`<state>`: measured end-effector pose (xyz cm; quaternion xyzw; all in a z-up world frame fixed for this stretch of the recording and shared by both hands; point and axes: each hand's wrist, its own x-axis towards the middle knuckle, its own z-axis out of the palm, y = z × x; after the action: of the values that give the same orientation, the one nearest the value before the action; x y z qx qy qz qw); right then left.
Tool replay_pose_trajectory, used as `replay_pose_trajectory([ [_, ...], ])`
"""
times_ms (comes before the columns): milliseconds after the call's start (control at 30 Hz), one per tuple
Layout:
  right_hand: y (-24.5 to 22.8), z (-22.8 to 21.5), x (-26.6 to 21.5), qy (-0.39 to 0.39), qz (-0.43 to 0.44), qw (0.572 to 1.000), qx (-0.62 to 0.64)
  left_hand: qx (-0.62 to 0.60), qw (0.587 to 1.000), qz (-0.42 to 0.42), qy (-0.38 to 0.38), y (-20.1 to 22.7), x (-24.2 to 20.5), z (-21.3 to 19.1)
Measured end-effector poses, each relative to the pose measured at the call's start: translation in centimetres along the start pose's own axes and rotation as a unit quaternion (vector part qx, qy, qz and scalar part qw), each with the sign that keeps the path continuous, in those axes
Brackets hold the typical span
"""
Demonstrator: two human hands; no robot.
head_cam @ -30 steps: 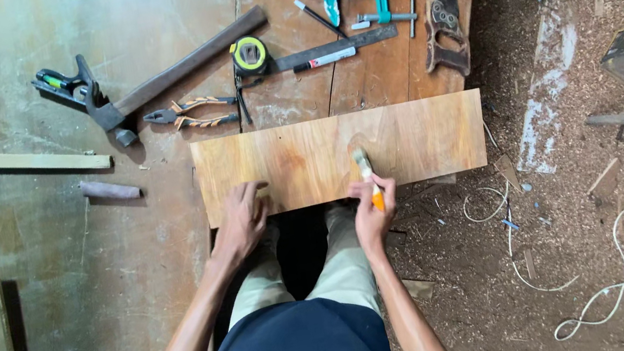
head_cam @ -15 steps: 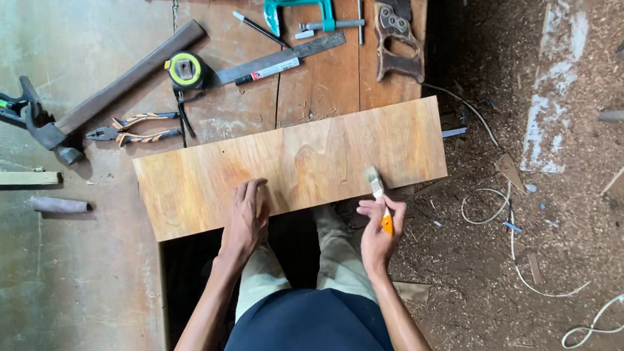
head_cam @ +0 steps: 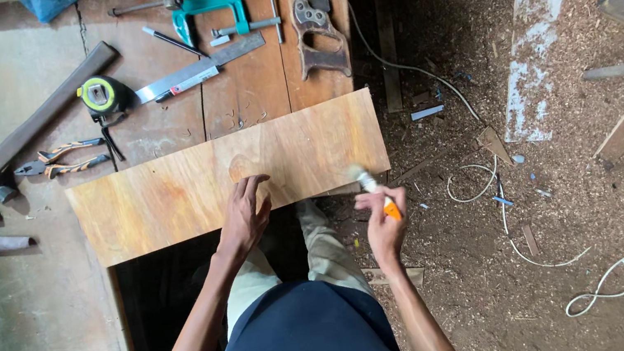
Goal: The person measures and marks a wooden plank with a tape measure and marker, then brushes the surface to remove dust. They flip the plank and use a metal ruler to draw a straight line across the wood.
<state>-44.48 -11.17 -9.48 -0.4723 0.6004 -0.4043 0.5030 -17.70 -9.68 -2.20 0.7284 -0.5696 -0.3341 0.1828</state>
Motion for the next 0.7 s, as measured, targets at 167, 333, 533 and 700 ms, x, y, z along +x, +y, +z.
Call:
replay_pose_trajectory([
  [167, -0.9, -0.9, -0.3, -0.164, 0.009, 0.986, -0.040, 0.021, 0.999, 0.036, 0.007, 1.7, 1.2, 2.0],
  [333, -0.8, -3.3, 1.8, 0.090, -0.023, 0.996, -0.014, 0.034, 0.999, 0.040, 0.010, 2.1, 1.6, 2.5],
  [533, 0.5, -2.6, 2.7, -0.179, -0.027, 0.983, 0.027, 0.039, 0.998, 0.039, 0.015, 2.5, 1.9, 3.0],
  [700, -0.6, -1.5, 2.4, 0.105, -0.041, 0.994, -0.012, 0.032, 0.999, 0.005, 0.026, 1.8, 1.3, 2.9],
])
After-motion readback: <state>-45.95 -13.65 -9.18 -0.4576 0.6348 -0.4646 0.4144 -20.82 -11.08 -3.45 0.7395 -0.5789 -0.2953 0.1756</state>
